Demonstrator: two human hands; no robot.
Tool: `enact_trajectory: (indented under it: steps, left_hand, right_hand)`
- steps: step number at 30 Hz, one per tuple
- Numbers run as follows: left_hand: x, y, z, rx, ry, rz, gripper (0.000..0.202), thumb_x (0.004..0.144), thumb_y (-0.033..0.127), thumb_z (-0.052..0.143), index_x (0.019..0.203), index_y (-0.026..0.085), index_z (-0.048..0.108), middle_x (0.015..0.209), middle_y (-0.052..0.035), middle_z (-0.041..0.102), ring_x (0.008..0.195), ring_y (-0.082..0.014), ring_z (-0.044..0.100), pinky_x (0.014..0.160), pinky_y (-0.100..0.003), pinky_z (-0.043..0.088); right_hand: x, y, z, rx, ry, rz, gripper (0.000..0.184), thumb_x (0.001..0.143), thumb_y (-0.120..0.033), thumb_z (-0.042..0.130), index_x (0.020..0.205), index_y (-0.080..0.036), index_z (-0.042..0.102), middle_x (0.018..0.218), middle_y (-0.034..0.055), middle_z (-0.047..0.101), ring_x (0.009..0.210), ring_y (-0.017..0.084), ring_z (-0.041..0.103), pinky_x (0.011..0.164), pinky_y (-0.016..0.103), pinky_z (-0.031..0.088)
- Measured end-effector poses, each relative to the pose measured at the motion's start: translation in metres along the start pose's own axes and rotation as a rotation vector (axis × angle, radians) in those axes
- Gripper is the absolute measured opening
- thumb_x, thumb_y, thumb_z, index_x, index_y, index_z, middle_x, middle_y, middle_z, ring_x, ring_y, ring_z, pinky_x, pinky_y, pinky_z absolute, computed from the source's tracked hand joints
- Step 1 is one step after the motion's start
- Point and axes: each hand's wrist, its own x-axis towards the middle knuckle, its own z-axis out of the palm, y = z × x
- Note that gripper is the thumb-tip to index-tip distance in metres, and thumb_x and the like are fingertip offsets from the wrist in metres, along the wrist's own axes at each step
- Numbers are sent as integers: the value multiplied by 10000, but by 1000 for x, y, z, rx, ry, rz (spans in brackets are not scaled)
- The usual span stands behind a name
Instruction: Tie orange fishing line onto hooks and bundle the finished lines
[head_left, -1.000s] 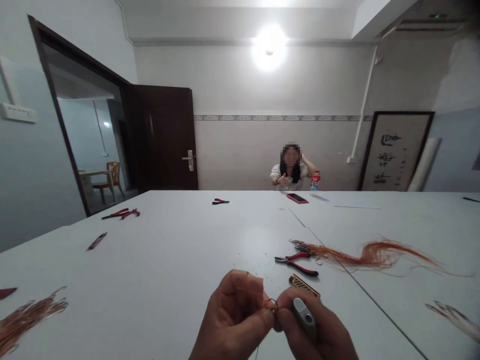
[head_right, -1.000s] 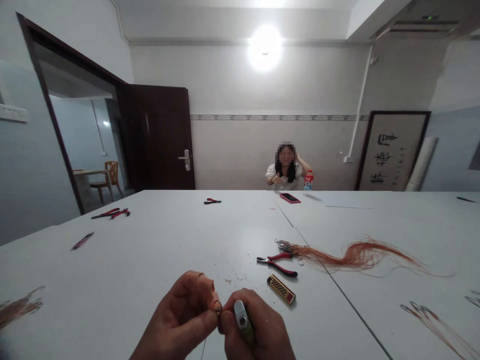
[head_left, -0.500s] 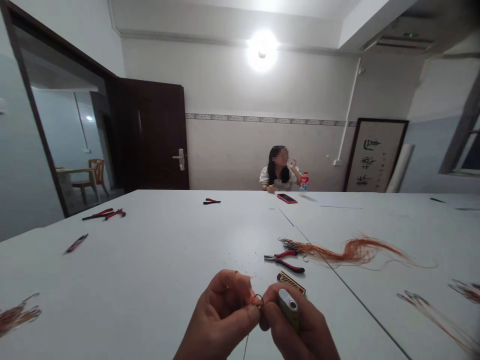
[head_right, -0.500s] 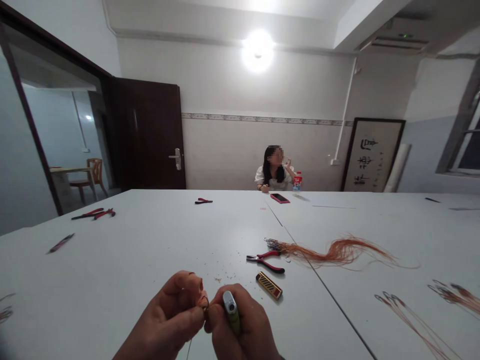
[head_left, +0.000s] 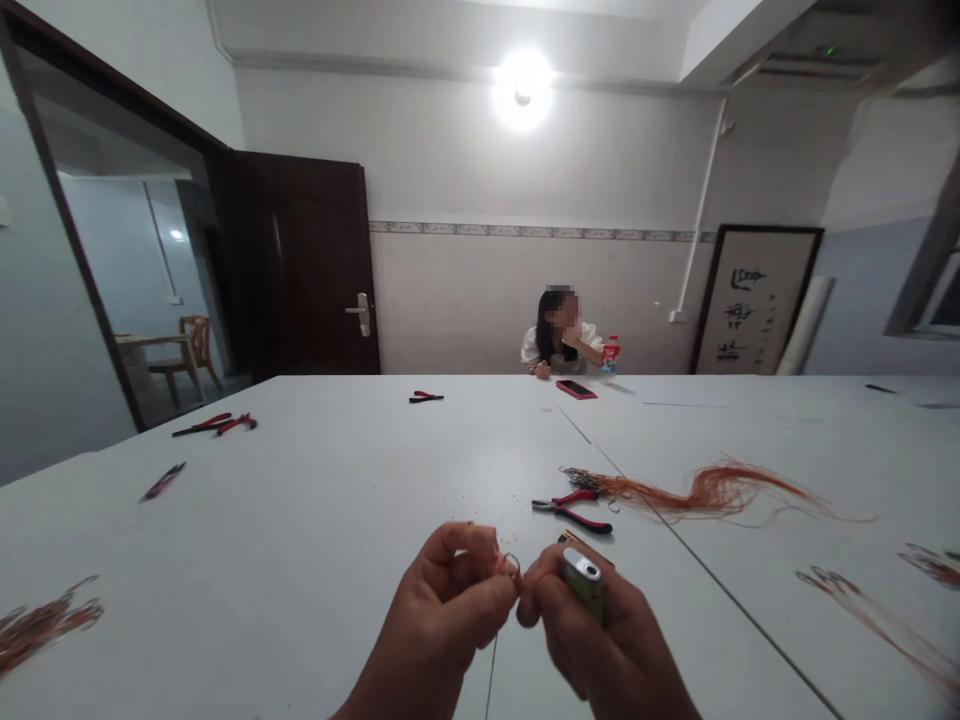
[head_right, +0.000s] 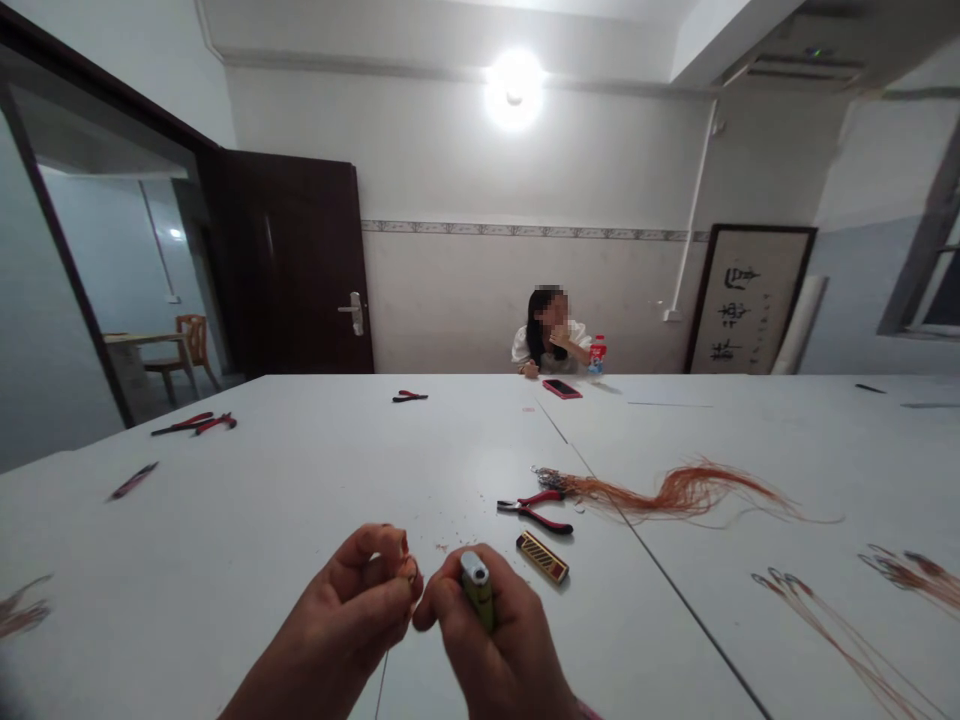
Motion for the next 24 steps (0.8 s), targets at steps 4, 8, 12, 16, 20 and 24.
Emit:
enact_trajectory:
  steps: [4, 8, 12, 16, 20, 24]
  left_hand:
    - [0, 5, 2, 53, 70, 23, 209, 714, 111, 662, 839, 232, 546, 653, 56, 532, 583, -79, 398, 603, -220, 341]
    - [2, 0, 2, 47, 41, 52, 188, 731, 120, 671, 822, 218, 539, 631, 64, 496, 616, -79, 428, 666, -226, 376]
    - [2, -7, 2, 37, -4, 89, 188, 715, 104, 684, 762, 203, 531, 665, 49, 526, 686, -93, 479, 691, -224, 401]
    - [2, -8, 3, 30, -8, 110, 184, 689, 78, 691, 736, 192, 555, 684, 39, 558, 672, -85, 477, 651, -195, 407]
    - [2, -8, 2, 11, -40, 120, 161, 664, 85, 706, 704, 178, 581, 655, 37, 564, 613, -72, 466, 583, -185, 391]
    - [3, -8, 2, -30, -52, 97, 175, 642, 70, 710, 717, 180, 595, 642, 40, 575, 596, -63, 472, 553, -174, 372]
  right_hand:
    - [0, 0, -7, -47, 72, -11, 255, 871, -418, 519, 781, -182, 548, 684, -15, 535, 387, 25, 216, 332, 181, 161]
    - [2, 0, -9, -121, 75, -86, 214, 839, -367, 582, 1009, -240, 554, 807, 5, 603, 460, 58, 368, 391, 178, 321]
    - [4, 1, -8, -242, 66, -177, 82, 859, -315, 559, 888, -239, 558, 695, -31, 540, 533, 92, 413, 488, 201, 391]
    - [3, 1, -7, -317, 50, -211, 179, 888, -303, 479, 734, -211, 490, 639, -39, 439, 557, 109, 370, 511, 221, 350]
    - [2, 1, -4, -284, 37, -179, 213, 888, -335, 439, 720, -205, 461, 647, -34, 410, 568, 121, 343, 522, 244, 322]
    - [2, -2, -1, -209, 45, -151, 256, 873, -367, 459, 680, -199, 444, 622, -46, 366, 547, 110, 302, 504, 242, 289]
